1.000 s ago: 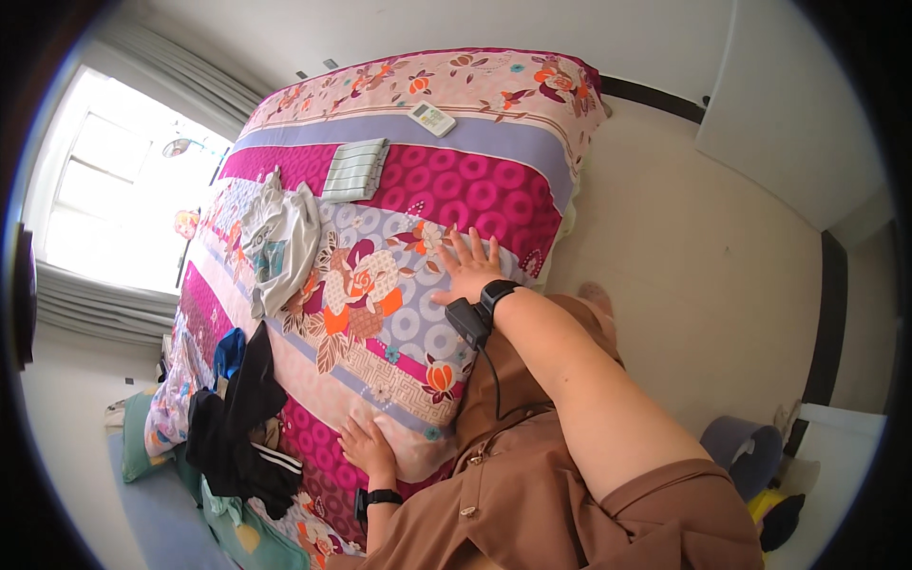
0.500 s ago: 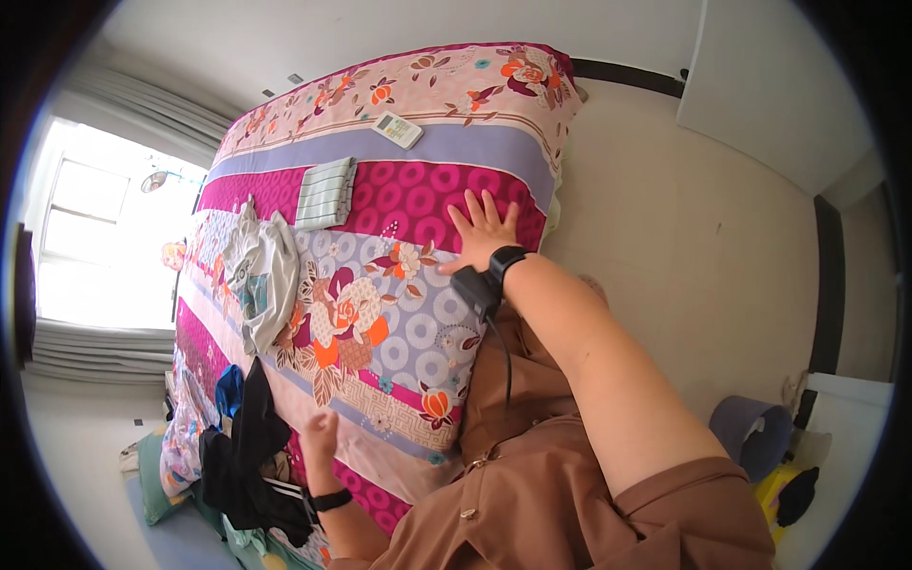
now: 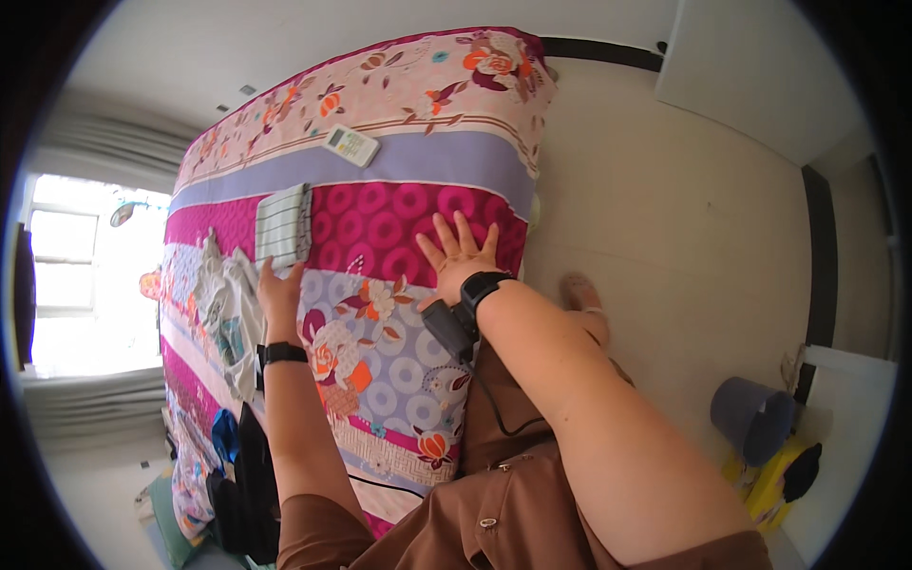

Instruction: Folding various items of clothing including a t-shirt and shorts on a bed.

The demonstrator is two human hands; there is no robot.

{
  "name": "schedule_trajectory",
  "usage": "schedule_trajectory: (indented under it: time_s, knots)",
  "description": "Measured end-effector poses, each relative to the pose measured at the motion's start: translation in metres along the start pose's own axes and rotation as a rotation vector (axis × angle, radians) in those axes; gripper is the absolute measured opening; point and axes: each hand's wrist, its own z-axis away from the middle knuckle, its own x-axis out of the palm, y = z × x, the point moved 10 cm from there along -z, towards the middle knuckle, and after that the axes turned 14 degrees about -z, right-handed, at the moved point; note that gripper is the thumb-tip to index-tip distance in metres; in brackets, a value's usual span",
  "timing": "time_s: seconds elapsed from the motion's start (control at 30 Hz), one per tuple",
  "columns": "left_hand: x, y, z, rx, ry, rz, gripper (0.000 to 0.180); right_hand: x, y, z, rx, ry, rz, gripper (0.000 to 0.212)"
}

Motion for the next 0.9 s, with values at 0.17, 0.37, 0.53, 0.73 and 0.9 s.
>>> schedule_trajectory:
  time_s: [0.17, 0.37, 0.53, 0.73, 0.9]
  knots:
    - [0.05, -0.001, -0.033, -0.041, -0.079, -0.006, 0.042, 0.0, 0.001, -0.001, -0.007, 0.005, -0.022, 0.107]
    - [0.043, -0.055, -0.034, -0.232, -0.102, 0.405, 0.029, -0.003, 0.0, 0.002, -0.007, 0.014, -0.04, 0.104]
    - [-0.031, -0.116, 0.027, -0.372, -0.099, 0.725, 0.026, -0.002, -0.002, 0.002, -0.013, 0.068, -0.009, 0.111]
    - [-0.191, -0.167, 0.131, -0.167, 0.077, 0.557, 0.015, -0.002, -0.004, 0.007, -0.031, 0.146, 0.051, 0.109]
    - [-0.292, -0.224, 0.227, -0.253, 0.193, 0.202, 0.012, -0.003, -0.006, 0.015, -0.056, 0.201, 0.066, 0.108]
